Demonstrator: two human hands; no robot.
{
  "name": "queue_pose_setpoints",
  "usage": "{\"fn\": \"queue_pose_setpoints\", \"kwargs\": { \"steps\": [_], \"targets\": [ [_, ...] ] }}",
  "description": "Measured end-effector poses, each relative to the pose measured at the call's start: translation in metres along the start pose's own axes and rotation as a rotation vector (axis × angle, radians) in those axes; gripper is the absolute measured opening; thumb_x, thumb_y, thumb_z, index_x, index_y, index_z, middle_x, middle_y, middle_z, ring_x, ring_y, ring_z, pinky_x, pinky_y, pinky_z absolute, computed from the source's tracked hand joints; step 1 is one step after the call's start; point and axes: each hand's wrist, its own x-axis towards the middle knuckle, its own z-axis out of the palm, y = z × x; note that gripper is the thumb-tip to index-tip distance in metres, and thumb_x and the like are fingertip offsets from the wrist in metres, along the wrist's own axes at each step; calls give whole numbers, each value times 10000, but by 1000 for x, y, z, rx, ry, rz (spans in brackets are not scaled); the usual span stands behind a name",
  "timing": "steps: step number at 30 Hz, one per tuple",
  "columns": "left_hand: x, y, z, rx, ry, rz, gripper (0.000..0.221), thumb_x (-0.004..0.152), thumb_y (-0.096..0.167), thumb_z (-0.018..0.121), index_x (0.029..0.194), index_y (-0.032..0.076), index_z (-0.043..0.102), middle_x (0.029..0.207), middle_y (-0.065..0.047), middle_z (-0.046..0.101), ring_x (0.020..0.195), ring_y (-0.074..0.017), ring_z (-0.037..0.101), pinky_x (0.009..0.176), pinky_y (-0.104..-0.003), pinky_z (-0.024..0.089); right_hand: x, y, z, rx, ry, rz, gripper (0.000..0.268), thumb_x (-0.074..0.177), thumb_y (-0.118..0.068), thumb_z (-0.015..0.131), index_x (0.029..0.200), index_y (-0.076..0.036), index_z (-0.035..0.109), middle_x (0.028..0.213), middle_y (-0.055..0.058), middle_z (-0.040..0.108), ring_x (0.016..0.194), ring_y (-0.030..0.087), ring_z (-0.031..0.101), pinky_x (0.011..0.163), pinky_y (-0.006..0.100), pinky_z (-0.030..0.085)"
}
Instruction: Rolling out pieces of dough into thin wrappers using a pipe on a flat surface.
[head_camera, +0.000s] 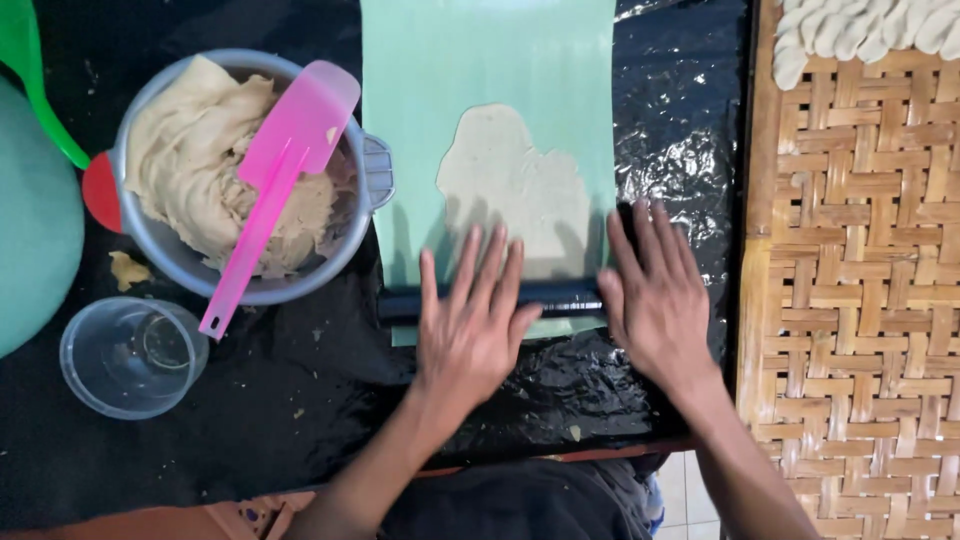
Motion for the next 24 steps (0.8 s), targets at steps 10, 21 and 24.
{"fn": "queue_pose_setpoints", "kwargs": {
  "steps": [10,21,24],
  "targets": [
    [47,-17,2,174,10,-6,765,1066,491,446,1604,-36,309,1689,-240,223,1579,-378,170,1227,-688,79,38,6,-4,91,21,72,630,1133,-404,334,1586,31,387,1642,352,274,1559,487,248,1269,515,235],
    [-23,7,5,-71,35,-40,712,1070,404,520,1595,-51,362,1677,-212,333,1580,-341,291,1257,-643,161,-25,-11,0,-11,28,17,648,1101,-430,378,1549,35,429,1582,296,431,1523,429,355,1252,531,265],
    [15,-1,3,43,-24,-60,753,1038,483,487,1548,-56,361,1647,-246,293,1561,-373,229,1222,-690,107,5,2,6,-43,13,22,615,1097,-380,395,1554,29,438,1591,294,428,1516,432,364,1247,537,271]
  ]
}}
